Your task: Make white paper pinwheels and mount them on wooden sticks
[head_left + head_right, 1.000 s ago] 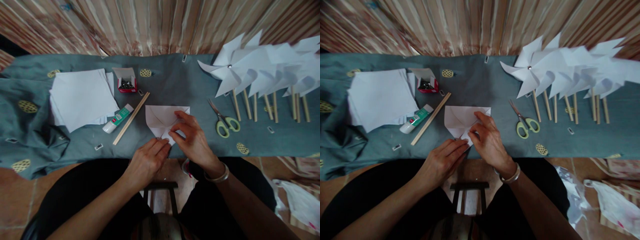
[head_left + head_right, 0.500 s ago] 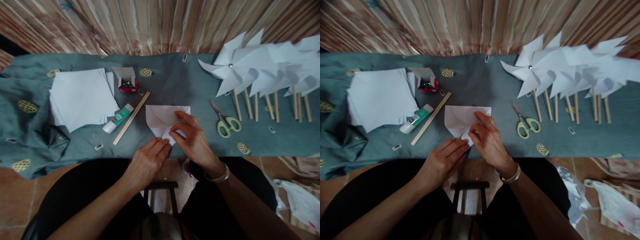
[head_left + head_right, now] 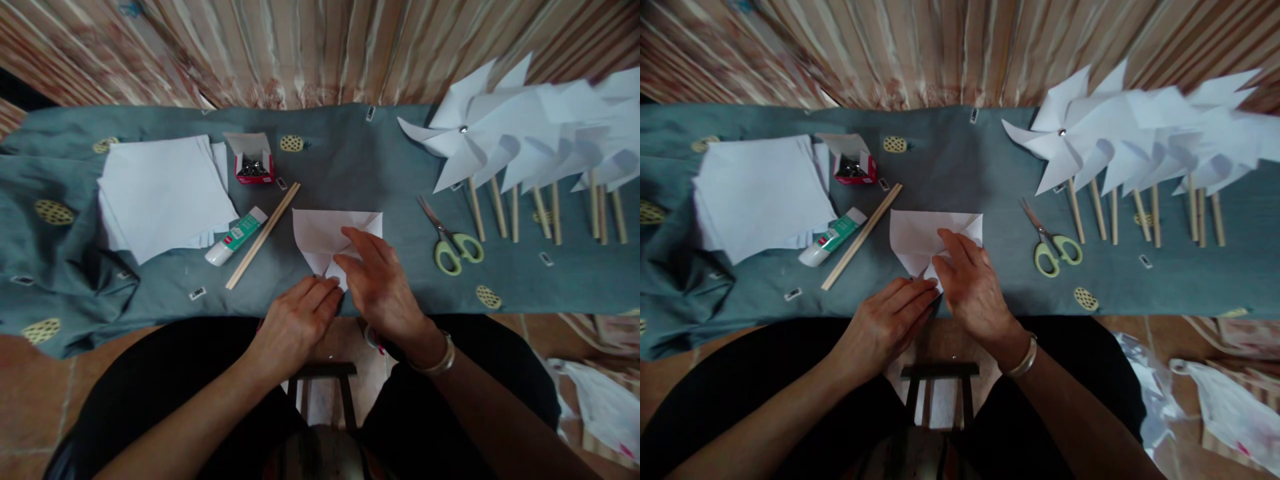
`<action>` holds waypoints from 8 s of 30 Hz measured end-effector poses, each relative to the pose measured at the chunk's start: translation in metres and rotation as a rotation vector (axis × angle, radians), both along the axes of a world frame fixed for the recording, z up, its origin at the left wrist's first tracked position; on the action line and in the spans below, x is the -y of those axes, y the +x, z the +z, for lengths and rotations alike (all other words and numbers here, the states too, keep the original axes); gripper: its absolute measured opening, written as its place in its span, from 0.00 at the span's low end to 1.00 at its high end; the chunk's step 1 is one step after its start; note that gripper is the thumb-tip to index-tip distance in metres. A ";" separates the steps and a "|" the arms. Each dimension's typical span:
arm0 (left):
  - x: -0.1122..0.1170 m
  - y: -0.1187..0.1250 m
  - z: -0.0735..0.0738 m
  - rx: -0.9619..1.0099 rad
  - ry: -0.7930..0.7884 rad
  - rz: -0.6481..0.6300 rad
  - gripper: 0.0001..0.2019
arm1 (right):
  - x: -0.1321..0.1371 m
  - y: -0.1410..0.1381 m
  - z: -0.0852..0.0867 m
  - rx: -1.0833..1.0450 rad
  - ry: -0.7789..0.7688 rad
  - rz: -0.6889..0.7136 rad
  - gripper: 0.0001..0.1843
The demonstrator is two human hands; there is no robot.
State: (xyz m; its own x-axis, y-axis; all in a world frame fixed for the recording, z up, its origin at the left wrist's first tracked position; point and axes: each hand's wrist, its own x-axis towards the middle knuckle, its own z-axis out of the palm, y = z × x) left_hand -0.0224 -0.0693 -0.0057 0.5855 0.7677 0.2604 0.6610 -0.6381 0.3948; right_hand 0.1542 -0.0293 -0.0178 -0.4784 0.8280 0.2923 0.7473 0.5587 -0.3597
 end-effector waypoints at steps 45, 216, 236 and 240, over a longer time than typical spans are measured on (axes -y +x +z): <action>-0.036 -0.021 0.005 -0.013 0.144 0.168 0.16 | -0.009 0.065 0.021 -0.058 -0.088 -0.134 0.13; -0.018 -0.002 0.001 -0.051 0.118 0.080 0.09 | -0.016 0.025 0.000 -0.428 -0.277 -0.040 0.21; -0.036 -0.019 -0.004 -0.116 0.139 0.146 0.13 | -0.043 0.036 0.016 -0.005 -0.105 -0.197 0.22; -0.045 -0.031 0.002 -0.107 0.140 0.217 0.15 | -0.006 0.039 0.019 -0.031 -0.190 -0.248 0.20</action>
